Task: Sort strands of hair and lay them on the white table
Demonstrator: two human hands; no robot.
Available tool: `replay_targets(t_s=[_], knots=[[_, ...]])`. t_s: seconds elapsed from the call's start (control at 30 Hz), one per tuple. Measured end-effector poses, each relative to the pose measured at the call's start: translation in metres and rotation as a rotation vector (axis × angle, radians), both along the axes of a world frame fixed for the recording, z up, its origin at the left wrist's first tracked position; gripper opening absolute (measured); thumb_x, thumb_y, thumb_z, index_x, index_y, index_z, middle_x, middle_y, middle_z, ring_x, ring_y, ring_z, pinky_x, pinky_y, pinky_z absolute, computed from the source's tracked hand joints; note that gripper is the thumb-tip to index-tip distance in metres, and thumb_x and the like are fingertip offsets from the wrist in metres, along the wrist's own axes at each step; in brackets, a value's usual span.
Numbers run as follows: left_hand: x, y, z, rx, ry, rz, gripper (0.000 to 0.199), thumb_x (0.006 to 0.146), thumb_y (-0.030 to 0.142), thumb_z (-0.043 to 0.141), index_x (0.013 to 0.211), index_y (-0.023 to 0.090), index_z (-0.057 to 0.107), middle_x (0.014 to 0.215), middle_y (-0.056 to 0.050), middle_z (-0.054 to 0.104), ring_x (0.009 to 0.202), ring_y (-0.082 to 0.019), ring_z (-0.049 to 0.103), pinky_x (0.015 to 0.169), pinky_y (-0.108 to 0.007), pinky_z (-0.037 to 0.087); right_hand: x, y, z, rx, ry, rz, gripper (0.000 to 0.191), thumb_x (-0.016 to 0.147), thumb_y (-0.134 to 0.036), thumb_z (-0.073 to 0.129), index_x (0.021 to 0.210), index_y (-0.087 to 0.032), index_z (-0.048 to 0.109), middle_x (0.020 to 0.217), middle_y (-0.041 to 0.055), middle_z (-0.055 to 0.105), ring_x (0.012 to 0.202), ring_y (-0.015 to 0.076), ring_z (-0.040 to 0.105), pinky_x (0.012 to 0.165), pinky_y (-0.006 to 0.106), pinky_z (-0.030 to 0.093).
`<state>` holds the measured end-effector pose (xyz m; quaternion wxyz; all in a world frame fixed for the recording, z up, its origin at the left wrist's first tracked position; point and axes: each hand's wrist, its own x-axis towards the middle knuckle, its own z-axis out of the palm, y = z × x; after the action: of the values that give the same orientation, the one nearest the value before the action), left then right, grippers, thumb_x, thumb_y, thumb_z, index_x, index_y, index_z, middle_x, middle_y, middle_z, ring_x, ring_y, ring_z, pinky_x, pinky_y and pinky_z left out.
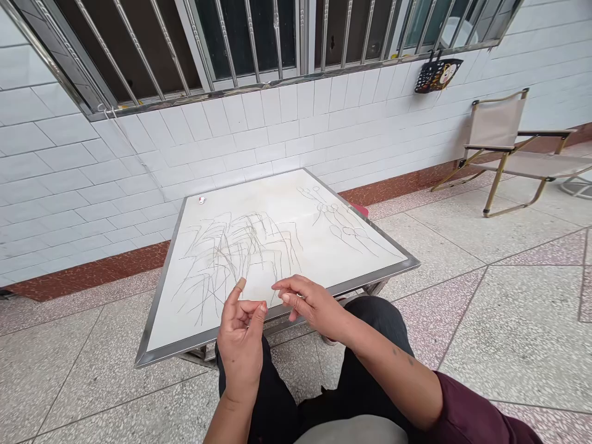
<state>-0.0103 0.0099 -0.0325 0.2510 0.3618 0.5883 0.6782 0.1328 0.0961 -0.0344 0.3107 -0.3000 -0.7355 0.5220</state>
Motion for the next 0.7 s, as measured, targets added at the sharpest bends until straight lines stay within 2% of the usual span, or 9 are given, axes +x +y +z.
replay_targets(t_s=[0.07,0.2,0.3,0.43,0.53,0.63,0.7], knots=[[-0.004,0.001,0.000,0.014,-0.039,0.016,0.062,0.076,0.033,0.078,0.134,0.025,0.057,0.076,0.003,0.067,0.074,-0.013,0.062,0.080,-0.026,0.049,0.003,0.003,-0.005,0.003,-0.020,-0.032,0.026,0.097,-0.031,0.047,0.119,-0.026,0.061,0.103,0.0028,0.062,0.068,0.0120,0.064,0.069,0.029,0.050],[-0.009,0.007,-0.002,0.023,-0.110,0.010,0.061,0.076,0.034,0.078,0.132,0.023,0.057,0.075,0.003,0.066,0.074,-0.013,0.062,0.080,-0.027,0.051,0.005,0.010,-0.011,0.198,-0.112,-0.144,0.022,0.097,-0.028,0.046,0.106,-0.025,0.065,0.082,0.0007,0.067,0.083,0.0186,0.060,0.073,0.030,0.046],[-0.011,0.016,-0.003,-0.011,-0.119,-0.053,0.062,0.078,0.035,0.075,0.135,0.022,0.053,0.080,0.001,0.068,0.077,-0.014,0.063,0.079,-0.029,0.052,0.003,0.015,-0.014,0.194,-0.108,-0.220,0.020,0.095,-0.029,0.046,0.095,-0.024,0.066,0.075,-0.0011,0.065,0.072,0.0159,0.056,0.067,0.027,0.043],[-0.021,0.028,-0.009,-0.037,-0.055,-0.082,0.059,0.081,0.038,0.071,0.135,0.024,0.052,0.104,-0.007,0.070,0.091,-0.018,0.064,0.078,-0.032,0.053,0.004,0.035,-0.019,0.094,-0.043,-0.295,0.019,0.092,-0.033,0.047,0.089,-0.023,0.063,0.068,-0.0034,0.059,0.055,0.0118,0.047,0.056,0.024,0.037],[-0.039,0.030,-0.026,-0.057,0.080,0.023,0.050,0.084,0.042,0.066,0.130,0.024,0.057,0.114,-0.009,0.068,0.097,-0.021,0.064,0.075,-0.033,0.054,0.012,0.069,-0.023,0.045,0.002,-0.374,0.020,0.090,-0.036,0.047,0.091,-0.023,0.062,0.066,-0.0041,0.057,0.050,0.0107,0.041,0.050,0.024,0.034],[-0.063,0.030,-0.054,-0.086,0.334,0.223,0.040,0.088,0.041,0.059,0.124,0.024,0.063,0.111,-0.008,0.070,0.099,-0.022,0.064,0.081,-0.035,0.052,0.019,0.115,-0.024,0.025,-0.032,-0.454,0.019,0.088,-0.035,0.047,0.090,-0.022,0.061,0.067,-0.0038,0.058,0.050,0.0107,0.043,0.050,0.023,0.036],[-0.078,0.032,-0.075,-0.045,0.531,0.302,0.034,0.091,0.038,0.054,0.118,0.022,0.067,0.109,-0.009,0.070,0.098,-0.023,0.065,0.079,-0.035,0.052,0.021,0.148,-0.024,0.024,-0.058,-0.487,0.018,0.088,-0.032,0.047,0.089,-0.022,0.061,0.068,-0.0034,0.059,0.051,0.0107,0.044,0.051,0.023,0.037]])
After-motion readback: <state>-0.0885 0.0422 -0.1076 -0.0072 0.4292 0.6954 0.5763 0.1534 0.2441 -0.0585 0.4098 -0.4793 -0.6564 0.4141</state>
